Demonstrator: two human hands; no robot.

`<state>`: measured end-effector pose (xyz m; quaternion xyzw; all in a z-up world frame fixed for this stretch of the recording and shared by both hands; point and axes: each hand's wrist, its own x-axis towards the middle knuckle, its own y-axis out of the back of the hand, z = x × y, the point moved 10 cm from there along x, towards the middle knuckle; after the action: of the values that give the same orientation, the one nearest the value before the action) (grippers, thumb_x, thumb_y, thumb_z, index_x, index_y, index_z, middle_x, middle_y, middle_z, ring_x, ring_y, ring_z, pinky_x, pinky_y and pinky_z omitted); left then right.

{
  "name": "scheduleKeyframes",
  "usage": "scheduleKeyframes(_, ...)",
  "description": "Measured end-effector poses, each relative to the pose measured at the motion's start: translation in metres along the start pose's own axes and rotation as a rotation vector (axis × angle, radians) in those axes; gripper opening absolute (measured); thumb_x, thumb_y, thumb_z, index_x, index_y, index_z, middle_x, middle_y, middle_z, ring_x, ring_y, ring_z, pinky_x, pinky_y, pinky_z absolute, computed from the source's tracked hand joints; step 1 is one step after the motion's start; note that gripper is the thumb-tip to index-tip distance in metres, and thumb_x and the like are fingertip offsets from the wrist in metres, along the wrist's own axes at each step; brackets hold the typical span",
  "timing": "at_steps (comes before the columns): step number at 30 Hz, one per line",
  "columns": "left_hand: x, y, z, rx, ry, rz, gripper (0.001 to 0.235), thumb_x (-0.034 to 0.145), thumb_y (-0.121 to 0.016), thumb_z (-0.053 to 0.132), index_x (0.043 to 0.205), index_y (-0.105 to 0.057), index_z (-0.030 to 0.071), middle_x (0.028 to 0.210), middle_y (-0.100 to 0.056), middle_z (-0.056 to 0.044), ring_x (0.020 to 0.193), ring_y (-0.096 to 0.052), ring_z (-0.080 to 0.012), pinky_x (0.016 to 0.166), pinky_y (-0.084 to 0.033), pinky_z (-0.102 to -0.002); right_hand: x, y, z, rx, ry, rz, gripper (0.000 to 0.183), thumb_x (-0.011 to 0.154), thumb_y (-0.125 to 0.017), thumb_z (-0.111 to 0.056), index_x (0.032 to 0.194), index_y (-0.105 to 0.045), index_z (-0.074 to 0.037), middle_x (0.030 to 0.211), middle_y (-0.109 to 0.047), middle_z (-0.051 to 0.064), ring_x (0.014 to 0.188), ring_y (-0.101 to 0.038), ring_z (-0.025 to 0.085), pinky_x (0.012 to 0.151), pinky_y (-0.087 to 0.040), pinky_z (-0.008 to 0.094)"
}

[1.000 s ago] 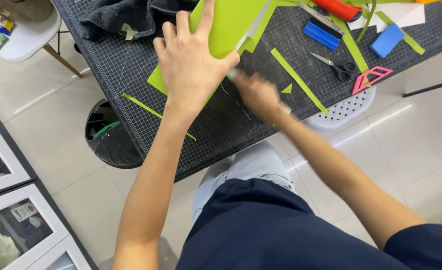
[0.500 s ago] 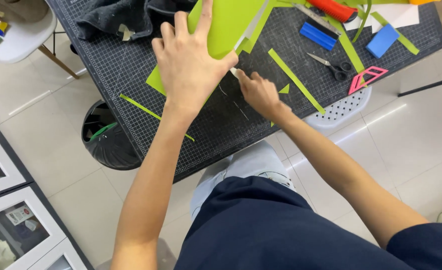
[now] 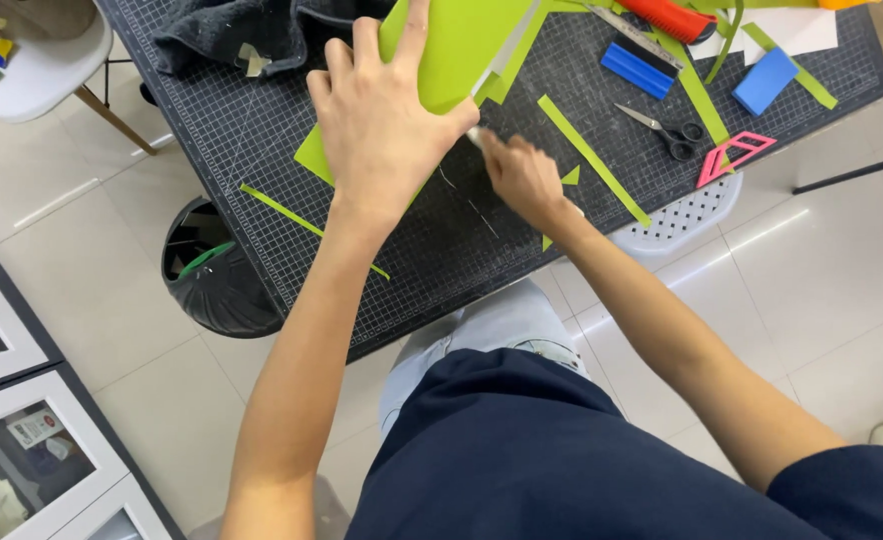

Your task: Applying green paper strips to the edges of a white box and smoothing them with a tool.

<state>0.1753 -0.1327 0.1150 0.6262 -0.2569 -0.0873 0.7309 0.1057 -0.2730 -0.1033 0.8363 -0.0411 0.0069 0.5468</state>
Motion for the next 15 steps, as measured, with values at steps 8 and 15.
scheduleKeyframes(8, -0.001, 0.001, 0.0, -0.021, 0.008, -0.002, 0.089, 0.079, -0.072, 0.07, 0.151, -0.039, 0.03, 0.114, -0.056, -0.007, 0.097, -0.053, -0.0301, 0.079, -0.044, -0.044, 0.001, 0.0, 0.003, -0.021, 0.011, 0.011, 0.028, 0.106, -0.045, -0.016, 0.131, -0.057, -0.011, 0.069, -0.047, 0.009, 0.041, -0.042, 0.026, 0.036, -0.037, 0.043)
scheduleKeyframes(15, 0.002, -0.002, 0.0, -0.001, 0.001, -0.019, 0.094, 0.079, -0.073, 0.073, 0.153, -0.036, 0.029, 0.115, -0.056, -0.007, 0.097, -0.053, -0.0292, 0.079, -0.045, -0.044, 0.022, -0.002, 0.034, -0.017, -0.067, -0.056, 0.028, 0.109, -0.037, -0.03, 0.123, -0.054, -0.013, 0.076, -0.059, 0.015, 0.052, -0.061, 0.04, 0.04, -0.047, 0.054)
